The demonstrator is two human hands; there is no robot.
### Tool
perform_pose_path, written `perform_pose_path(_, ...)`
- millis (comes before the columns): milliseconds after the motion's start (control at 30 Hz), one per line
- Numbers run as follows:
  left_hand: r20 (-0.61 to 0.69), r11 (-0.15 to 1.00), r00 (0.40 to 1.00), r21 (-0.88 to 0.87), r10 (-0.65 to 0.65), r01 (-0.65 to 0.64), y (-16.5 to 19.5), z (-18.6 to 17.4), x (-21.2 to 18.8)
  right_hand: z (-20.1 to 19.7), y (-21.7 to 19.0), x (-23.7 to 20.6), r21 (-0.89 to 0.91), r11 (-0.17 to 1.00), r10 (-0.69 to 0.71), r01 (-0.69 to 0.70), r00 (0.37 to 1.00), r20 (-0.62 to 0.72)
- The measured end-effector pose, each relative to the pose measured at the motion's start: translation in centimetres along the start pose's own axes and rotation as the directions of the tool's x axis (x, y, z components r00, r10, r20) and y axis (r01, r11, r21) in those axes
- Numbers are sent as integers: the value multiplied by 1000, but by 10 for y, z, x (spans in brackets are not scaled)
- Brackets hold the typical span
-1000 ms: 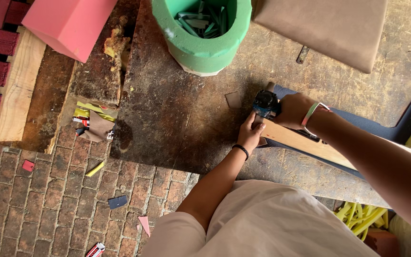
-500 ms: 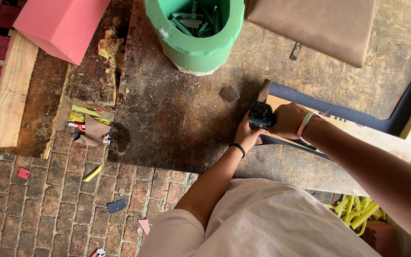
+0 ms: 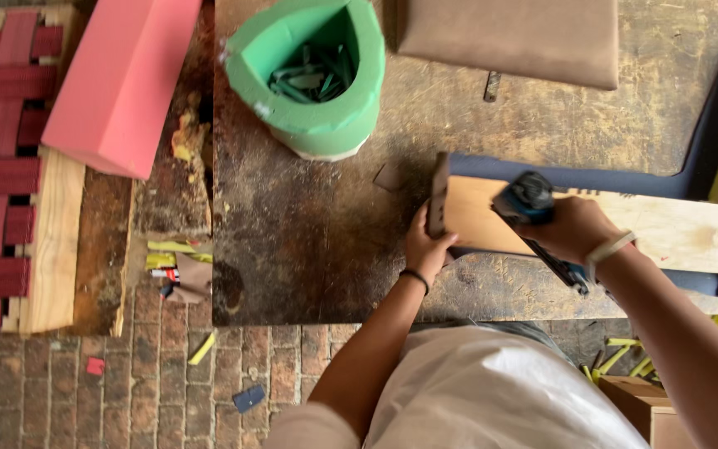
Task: The person carries a long foam-padded wooden furniture frame across the workshop, lays brown fabric over a foam pad, and uses a pneumatic nail gun to staple the fabric taut onto the wooden frame, working around the edges and repositioning the frame to fasten different sides.
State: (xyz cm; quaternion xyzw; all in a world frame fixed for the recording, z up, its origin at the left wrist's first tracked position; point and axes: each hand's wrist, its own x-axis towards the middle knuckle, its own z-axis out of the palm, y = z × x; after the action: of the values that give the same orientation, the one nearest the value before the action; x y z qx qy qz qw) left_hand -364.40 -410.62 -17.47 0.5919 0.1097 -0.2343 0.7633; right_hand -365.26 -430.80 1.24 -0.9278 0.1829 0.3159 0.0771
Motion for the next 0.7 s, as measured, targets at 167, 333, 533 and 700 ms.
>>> perform_pose_path(167,-294,987,949,-74,116,-144,13,-92,-32,17,83,-46,349,887,306,-303,951,48)
perform_pose_path(333,-571,725,520,672,635,-147,56,-164,-49,31,189,-70,339,849,426,-406,905,17)
perform_pose_path(533,-131,598,716,663,686,-451,79,-20,-20,60,346,-45,665,705,409,-247,907,-97)
perform_pose_path(700,255,462,844,743,472,-483,37,201,8,62,504,49,559,780,433,-280,887,-159)
